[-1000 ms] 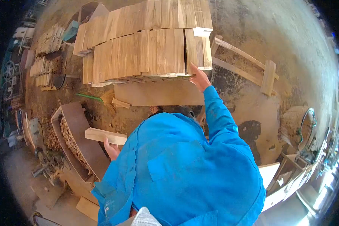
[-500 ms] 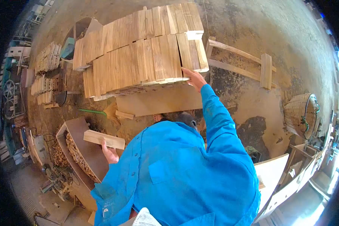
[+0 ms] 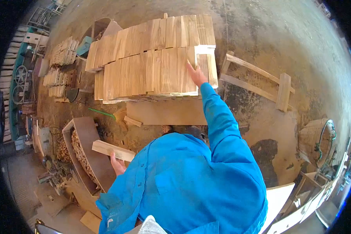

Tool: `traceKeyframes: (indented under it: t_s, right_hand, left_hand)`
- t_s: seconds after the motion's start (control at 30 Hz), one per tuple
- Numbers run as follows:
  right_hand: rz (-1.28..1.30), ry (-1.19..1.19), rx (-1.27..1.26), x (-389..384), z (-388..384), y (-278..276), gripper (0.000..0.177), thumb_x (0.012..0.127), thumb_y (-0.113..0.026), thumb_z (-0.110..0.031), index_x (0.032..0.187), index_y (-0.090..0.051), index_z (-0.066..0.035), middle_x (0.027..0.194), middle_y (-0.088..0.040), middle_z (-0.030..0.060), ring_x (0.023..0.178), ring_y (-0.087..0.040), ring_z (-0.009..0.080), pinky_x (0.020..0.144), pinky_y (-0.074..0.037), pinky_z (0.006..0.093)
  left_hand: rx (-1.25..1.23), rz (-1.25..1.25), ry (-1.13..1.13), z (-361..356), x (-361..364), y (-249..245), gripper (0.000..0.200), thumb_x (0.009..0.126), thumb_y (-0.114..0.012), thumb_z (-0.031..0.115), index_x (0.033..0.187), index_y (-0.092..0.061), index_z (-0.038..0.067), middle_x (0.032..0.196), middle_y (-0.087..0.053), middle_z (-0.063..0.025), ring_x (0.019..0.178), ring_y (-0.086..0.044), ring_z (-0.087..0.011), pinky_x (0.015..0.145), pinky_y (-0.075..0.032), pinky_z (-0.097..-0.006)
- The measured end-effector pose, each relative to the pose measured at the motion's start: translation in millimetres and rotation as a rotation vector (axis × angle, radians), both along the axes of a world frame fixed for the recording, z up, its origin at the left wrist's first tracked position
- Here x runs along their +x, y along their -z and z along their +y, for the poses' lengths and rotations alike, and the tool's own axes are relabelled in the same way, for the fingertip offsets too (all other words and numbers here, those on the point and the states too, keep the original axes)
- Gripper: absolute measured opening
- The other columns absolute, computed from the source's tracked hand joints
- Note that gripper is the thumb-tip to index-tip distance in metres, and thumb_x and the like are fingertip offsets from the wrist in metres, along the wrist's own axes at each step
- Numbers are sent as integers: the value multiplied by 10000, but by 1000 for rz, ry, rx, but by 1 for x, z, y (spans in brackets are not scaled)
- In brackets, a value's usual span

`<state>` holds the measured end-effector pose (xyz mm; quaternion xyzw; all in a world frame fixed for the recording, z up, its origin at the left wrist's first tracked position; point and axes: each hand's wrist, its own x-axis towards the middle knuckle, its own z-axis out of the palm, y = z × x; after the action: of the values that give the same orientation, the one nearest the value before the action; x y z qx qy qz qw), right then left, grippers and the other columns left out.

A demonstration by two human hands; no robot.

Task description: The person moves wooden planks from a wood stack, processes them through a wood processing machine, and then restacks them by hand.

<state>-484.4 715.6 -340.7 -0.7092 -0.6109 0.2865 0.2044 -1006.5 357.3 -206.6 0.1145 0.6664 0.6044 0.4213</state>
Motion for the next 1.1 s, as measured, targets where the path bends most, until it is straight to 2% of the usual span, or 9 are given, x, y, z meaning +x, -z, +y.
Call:
traceKeyframes:
  t_s: [0.17, 0.2, 0.3, 0.47, 0.6, 0.8, 0.87, 0.97, 1.1]
  right_hand:
    - [81, -126, 339, 33, 1, 44, 717, 1018, -457, -28, 1703, -341, -204, 1470, -579, 321, 1355, -595, 439, 1092, -503, 539]
    - [675, 75, -42, 34, -6, 22, 749, 1135, -438, -517, 1714, -295, -64, 1777, -297, 137, 1646, -258, 271, 1326, -213, 375]
    - [198, -204, -27, -27, 39, 68, 585, 1146, -452, -338, 1660, -419, -63, 1665, -469, 224, 1548, -437, 351, 1271, -336, 417]
    - [903, 492, -319, 7, -19, -69, 748, 1125, -479, -542, 1732, -287, -148, 1731, -391, 125, 1565, -408, 260, 1267, -305, 445]
    - [990, 525, -5, 49, -61, 4, 743, 1110, -517, -547, 1727, -318, -186, 1682, -427, 62, 1418, -528, 278, 1189, -374, 559]
    - [434, 579, -104, 59, -216, 12, 722, 1096, -475, -124, 1757, -189, -170, 1626, -525, 102, 944, -668, 273, 780, -581, 393]
    - [76, 397, 60, 87, -287, 80, 879, 968, -659, -67, 1746, -278, -213, 1156, -675, 67, 792, -577, 156, 615, -512, 326]
    - [199, 709, -100, 37, -368, 68, 927, 930, -702, -147, 1744, -258, -160, 1013, -666, 99, 773, -583, 224, 661, -539, 418]
    - [-353, 334, -323, -60, -428, 19, 857, 975, -567, -8, 1741, -265, -248, 1405, -666, 215, 1157, -707, 366, 914, -608, 456]
  left_hand:
    - [3, -6, -83, -6, 10, -4, 609, 1039, -664, 384, 1504, -529, 15, 1408, -606, -100, 1299, -594, -247, 1128, -466, -459]
    - [30, -37, 1, -8, -2, 6, 565, 1035, -668, 375, 1468, -556, 29, 1372, -626, -91, 1260, -615, -235, 1095, -485, -451]
    - [20, -27, 9, -5, -21, 9, 457, 1025, -688, 344, 1391, -610, 82, 1297, -663, -32, 1164, -648, -176, 988, -520, -396]
    - [9, -81, 135, 64, -71, -12, 707, 1027, -698, 401, 1577, -478, 15, 1515, -579, -88, 1362, -587, -222, 1130, -488, -415]
    - [-23, -172, 271, 157, -142, -22, 696, 1005, -705, 482, 1511, -557, 27, 1415, -673, -113, 1271, -667, -245, 1099, -522, -432]
    - [-118, -209, 601, 309, -214, -1, 695, 974, -736, 534, 1471, -615, 65, 1362, -706, -105, 1207, -691, -211, 1041, -553, -395]
    - [-163, -201, 702, 355, -222, 23, 708, 960, -742, 558, 1456, -628, 66, 1360, -707, -105, 1196, -691, -204, 1024, -559, -384]
    - [-256, -202, 831, 403, -219, 49, 715, 935, -775, 570, 1424, -642, 66, 1318, -723, -102, 1139, -712, -203, 979, -590, -394]
    - [-216, -230, 987, 442, -204, 54, 760, 911, -797, 602, 1414, -649, 51, 1295, -738, -103, 1082, -737, -214, 938, -610, -401]
